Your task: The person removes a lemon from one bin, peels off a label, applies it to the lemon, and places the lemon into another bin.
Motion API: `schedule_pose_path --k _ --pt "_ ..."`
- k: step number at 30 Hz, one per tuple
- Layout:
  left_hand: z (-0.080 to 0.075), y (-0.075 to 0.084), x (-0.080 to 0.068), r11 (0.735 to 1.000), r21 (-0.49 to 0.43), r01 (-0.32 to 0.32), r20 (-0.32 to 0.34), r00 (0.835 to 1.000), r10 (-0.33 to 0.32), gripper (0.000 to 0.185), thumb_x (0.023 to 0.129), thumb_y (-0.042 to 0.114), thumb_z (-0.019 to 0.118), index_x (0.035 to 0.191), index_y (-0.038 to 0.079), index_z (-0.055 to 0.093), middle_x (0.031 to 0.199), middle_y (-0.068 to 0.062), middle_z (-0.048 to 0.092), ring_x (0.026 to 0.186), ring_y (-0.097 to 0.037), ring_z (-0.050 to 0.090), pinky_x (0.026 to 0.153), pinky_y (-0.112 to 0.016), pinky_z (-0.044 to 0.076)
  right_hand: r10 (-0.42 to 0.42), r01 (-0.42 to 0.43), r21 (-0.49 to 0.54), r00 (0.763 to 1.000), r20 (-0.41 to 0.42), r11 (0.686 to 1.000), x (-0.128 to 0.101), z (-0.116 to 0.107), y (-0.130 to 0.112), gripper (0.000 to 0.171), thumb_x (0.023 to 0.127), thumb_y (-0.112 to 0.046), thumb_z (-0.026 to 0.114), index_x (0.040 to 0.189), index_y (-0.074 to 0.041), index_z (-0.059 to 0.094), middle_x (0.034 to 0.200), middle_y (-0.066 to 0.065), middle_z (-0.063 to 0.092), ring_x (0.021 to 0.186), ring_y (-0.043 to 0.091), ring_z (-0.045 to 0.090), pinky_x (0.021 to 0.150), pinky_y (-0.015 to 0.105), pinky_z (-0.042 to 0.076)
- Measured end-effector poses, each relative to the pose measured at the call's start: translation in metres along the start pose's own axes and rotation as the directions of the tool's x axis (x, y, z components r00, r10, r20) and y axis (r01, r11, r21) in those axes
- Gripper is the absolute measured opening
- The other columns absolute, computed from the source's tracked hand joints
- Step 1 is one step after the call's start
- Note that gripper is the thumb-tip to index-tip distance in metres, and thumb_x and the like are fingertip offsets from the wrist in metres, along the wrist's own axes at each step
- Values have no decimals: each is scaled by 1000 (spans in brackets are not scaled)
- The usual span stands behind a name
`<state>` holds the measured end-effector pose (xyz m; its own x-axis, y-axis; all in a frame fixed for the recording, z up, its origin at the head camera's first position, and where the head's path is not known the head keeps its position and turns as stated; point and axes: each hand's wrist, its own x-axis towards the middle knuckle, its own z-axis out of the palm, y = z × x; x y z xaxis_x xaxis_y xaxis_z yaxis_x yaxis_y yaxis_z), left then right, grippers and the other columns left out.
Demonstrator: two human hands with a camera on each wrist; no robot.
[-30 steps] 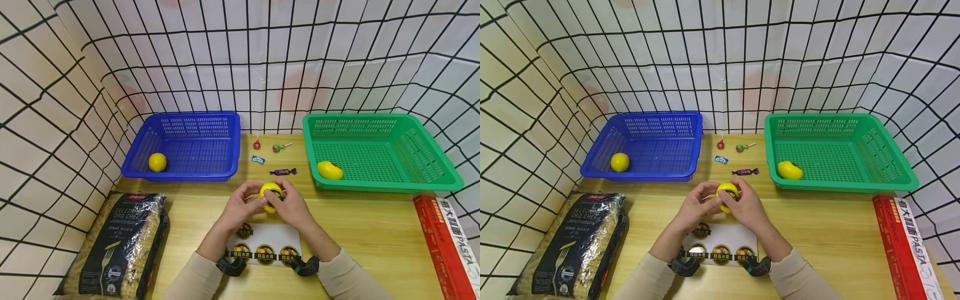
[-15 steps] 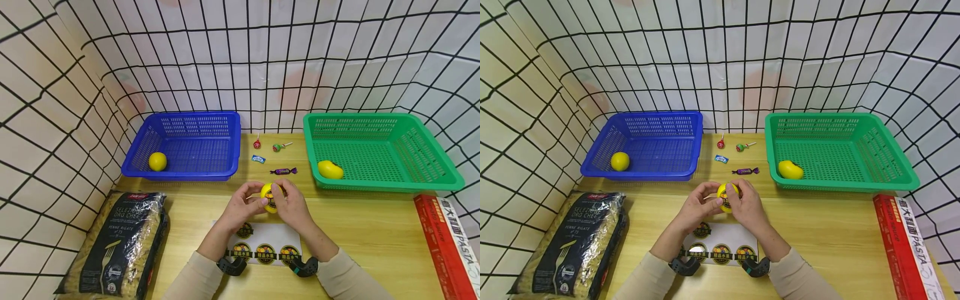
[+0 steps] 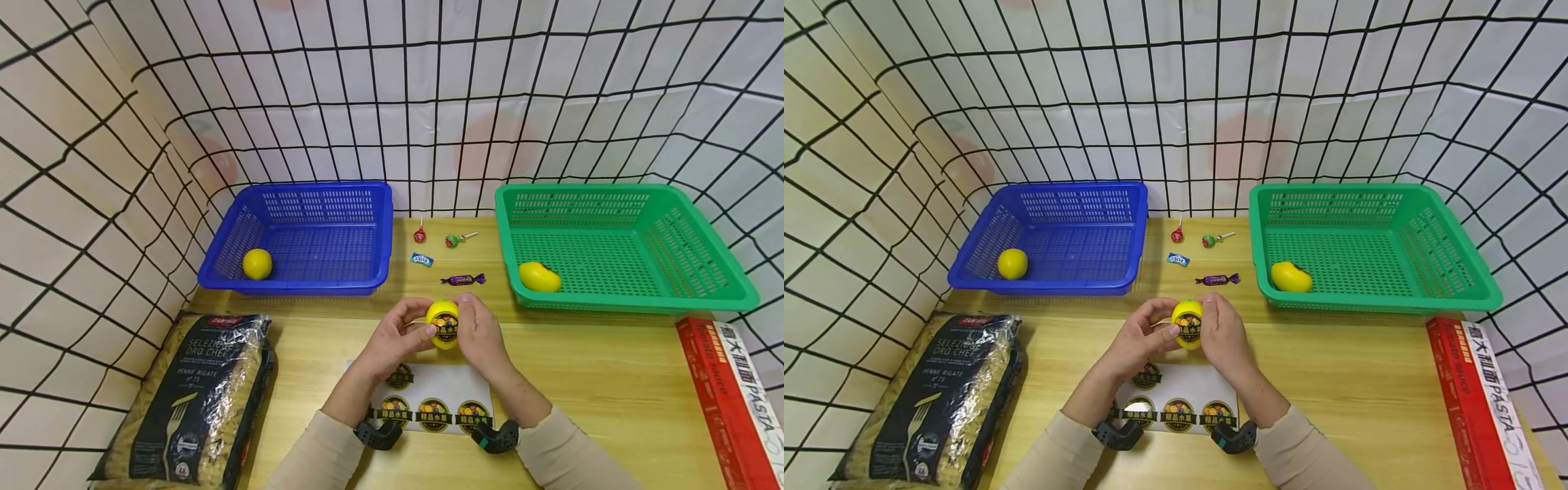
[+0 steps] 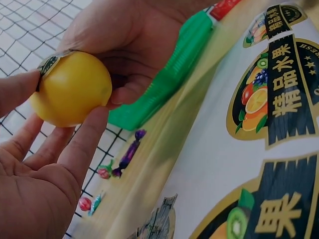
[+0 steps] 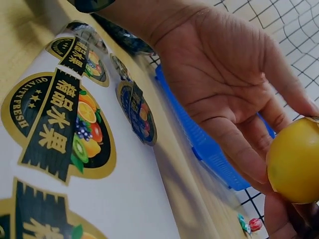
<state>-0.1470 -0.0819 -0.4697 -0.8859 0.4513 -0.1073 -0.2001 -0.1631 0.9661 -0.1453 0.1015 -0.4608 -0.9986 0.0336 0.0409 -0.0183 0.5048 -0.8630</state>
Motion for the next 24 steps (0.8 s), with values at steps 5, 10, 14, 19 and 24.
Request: schedule_pose_path --k 5,10,14,19,24 --pt "4 1 0 998 51 -22 -28 999 23 49 100 15 65 142 2 45 140 -23 54 99 -12 66 89 -34 61 -4 4 19 1000 -24 1000 -2 4 0 46 112 -32 28 112 -5 66 94 15 67 84 23 59 73 31 47" --pt "11 -3 1 954 295 -47 -85 994 75 57 97 43 69 135 7 50 120 -14 58 88 -13 59 75 -25 54 -98 100 37 994 -48 994 -8 11 -2 39 112 -24 34 106 -4 67 93 13 67 80 19 56 71 29 48" --pt "14 -6 -1 848 527 -63 -89 988 128 49 99 51 62 129 13 55 101 -7 63 82 -13 58 70 -25 52 -147 149 29 987 -65 988 -11 15 -3 39 112 -23 35 106 -3 68 94 12 66 82 19 56 74 31 48" --pt "16 -4 -3 715 696 -66 -103 976 191 34 107 46 47 113 16 60 81 -1 61 69 -12 55 61 -25 48 -140 143 28 987 -78 989 -12 18 -3 39 112 -23 36 103 -4 68 91 10 66 80 19 56 71 30 49" --pt "15 -4 -3 682 728 -65 -131 964 231 37 111 42 37 99 16 60 78 2 59 70 -11 54 62 -25 46 -133 136 28 987 -84 990 -12 20 -3 37 110 -22 38 99 -5 69 87 10 66 76 18 55 66 28 48"
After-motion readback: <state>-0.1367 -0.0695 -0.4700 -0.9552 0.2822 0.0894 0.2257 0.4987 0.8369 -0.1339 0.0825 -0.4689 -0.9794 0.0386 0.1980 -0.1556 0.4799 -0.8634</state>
